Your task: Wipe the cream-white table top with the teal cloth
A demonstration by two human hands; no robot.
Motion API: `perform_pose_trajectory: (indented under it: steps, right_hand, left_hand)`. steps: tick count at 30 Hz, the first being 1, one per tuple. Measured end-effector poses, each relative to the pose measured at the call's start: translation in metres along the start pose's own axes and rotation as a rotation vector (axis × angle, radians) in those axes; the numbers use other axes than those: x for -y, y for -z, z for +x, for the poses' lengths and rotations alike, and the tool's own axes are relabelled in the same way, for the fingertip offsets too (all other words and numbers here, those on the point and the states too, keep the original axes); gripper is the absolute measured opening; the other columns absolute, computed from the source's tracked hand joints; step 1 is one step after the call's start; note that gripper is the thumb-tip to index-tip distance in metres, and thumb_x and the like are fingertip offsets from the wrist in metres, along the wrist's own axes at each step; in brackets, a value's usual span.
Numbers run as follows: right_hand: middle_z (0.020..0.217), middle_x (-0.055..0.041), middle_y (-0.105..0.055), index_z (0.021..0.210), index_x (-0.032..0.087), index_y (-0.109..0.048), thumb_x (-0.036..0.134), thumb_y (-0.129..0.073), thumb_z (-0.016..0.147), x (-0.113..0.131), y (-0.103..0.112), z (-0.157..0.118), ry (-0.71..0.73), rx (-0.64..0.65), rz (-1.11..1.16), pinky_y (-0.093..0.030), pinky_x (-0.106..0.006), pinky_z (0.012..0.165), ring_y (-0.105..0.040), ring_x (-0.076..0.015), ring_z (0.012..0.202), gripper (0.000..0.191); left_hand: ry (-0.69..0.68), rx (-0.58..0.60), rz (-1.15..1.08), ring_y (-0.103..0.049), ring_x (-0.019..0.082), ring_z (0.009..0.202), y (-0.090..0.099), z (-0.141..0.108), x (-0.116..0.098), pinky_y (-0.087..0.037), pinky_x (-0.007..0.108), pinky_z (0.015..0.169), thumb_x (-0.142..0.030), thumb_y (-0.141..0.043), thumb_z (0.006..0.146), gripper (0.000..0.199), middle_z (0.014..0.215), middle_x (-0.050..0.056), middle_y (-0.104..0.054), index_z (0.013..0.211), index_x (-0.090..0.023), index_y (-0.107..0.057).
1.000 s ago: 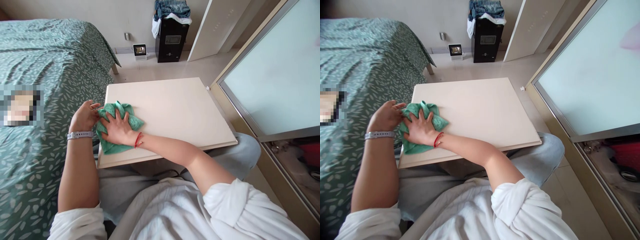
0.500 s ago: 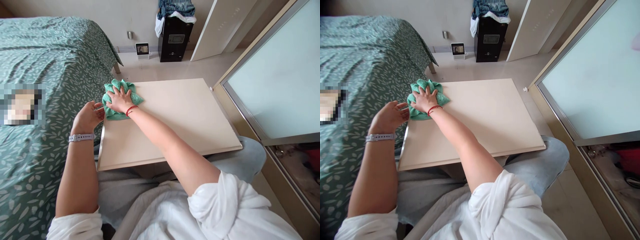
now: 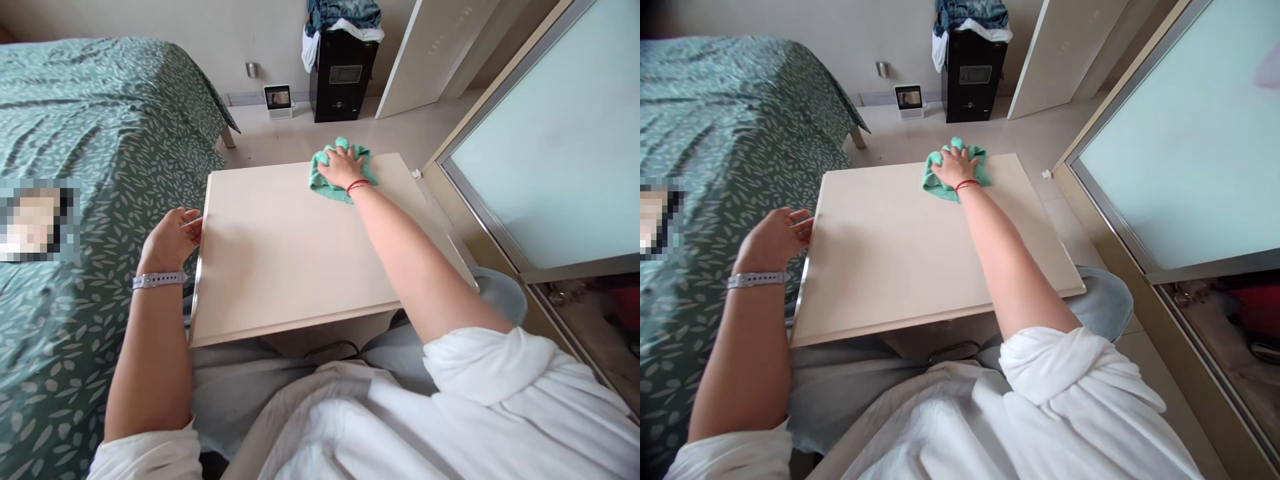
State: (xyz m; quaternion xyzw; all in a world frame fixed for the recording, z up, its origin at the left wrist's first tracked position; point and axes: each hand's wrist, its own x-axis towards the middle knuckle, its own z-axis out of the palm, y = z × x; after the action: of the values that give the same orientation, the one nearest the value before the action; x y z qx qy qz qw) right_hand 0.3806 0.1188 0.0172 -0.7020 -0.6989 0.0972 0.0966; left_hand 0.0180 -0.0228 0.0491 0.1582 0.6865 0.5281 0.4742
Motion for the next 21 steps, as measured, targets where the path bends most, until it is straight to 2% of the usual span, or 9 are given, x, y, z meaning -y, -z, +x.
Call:
perform_pose_trajectory:
  steps: [5, 8, 10, 12, 16, 21]
  right_hand:
    - [0.201, -0.0366, -0.049, 0.182, 0.003, -0.068, 0.033, -0.033, 0.128, -0.075, 0.023, -0.004, -0.204, -0.056, -0.018, -0.038, -0.084, 0.143, -0.041, -0.0584, 0.186, 0.071]
    - [0.204, -0.0355, -0.045, 0.184, 0.010, -0.067, 0.035, -0.041, 0.129, -0.100, 0.030, -0.014, -0.317, -0.092, 0.010, -0.042, -0.089, 0.141, -0.041, -0.0586, 0.186, 0.066]
    - [0.205, -0.0336, -0.043, 0.186, 0.016, -0.066, 0.038, -0.042, 0.130, -0.109, 0.030, -0.022, -0.382, -0.110, 0.046, -0.040, -0.092, 0.141, -0.042, -0.0583, 0.185, 0.065]
    - [0.203, -0.0351, -0.043, 0.186, 0.016, -0.066, 0.038, -0.040, 0.130, -0.114, 0.029, -0.032, -0.413, -0.129, 0.061, -0.040, -0.091, 0.141, -0.043, -0.0583, 0.182, 0.066]
    - [0.195, -0.0355, -0.051, 0.180, 0.015, -0.067, 0.035, -0.043, 0.126, -0.122, 0.021, -0.058, -0.418, -0.151, 0.017, -0.049, -0.087, 0.136, -0.050, -0.0573, 0.176, 0.062]
    - [0.197, -0.0317, -0.052, 0.181, 0.024, -0.065, 0.041, -0.047, 0.122, -0.137, 0.009, -0.117, -0.348, -0.167, -0.077, -0.051, -0.093, 0.131, -0.052, -0.0595, 0.174, 0.064]
  left_hand:
    - [-0.004, -0.015, 0.025, -0.063, 0.017, 0.072, -0.002, -0.005, -0.001, -0.053, 0.023, 0.065, -0.020, -0.051, 0.125, 0.030, 0.091, 0.009, -0.072, 0.103, -0.015, -0.072]
    - [-0.007, -0.028, 0.030, -0.063, 0.018, 0.070, -0.003, -0.005, -0.001, -0.052, 0.023, 0.062, -0.019, -0.051, 0.124, 0.030, 0.087, 0.008, -0.071, 0.103, -0.015, -0.072]
    - [-0.015, -0.020, 0.028, -0.063, 0.018, 0.069, -0.003, -0.002, 0.000, -0.052, 0.023, 0.060, -0.018, -0.054, 0.121, 0.026, 0.087, 0.008, -0.072, 0.105, -0.015, -0.073]
    - [-0.018, -0.005, 0.028, -0.063, 0.017, 0.067, -0.001, 0.001, 0.001, -0.052, 0.022, 0.059, -0.017, -0.057, 0.119, 0.022, 0.086, 0.008, -0.072, 0.106, -0.014, -0.074]
    - [-0.021, 0.001, 0.025, -0.062, 0.015, 0.065, -0.001, -0.003, 0.001, -0.051, 0.021, 0.059, -0.015, -0.057, 0.118, 0.022, 0.084, 0.006, -0.071, 0.102, -0.014, -0.073]
    - [-0.033, -0.009, 0.030, -0.060, 0.015, 0.067, -0.005, -0.013, 0.000, -0.049, 0.021, 0.062, -0.014, -0.053, 0.120, 0.029, 0.085, 0.006, -0.070, 0.098, -0.014, -0.072]
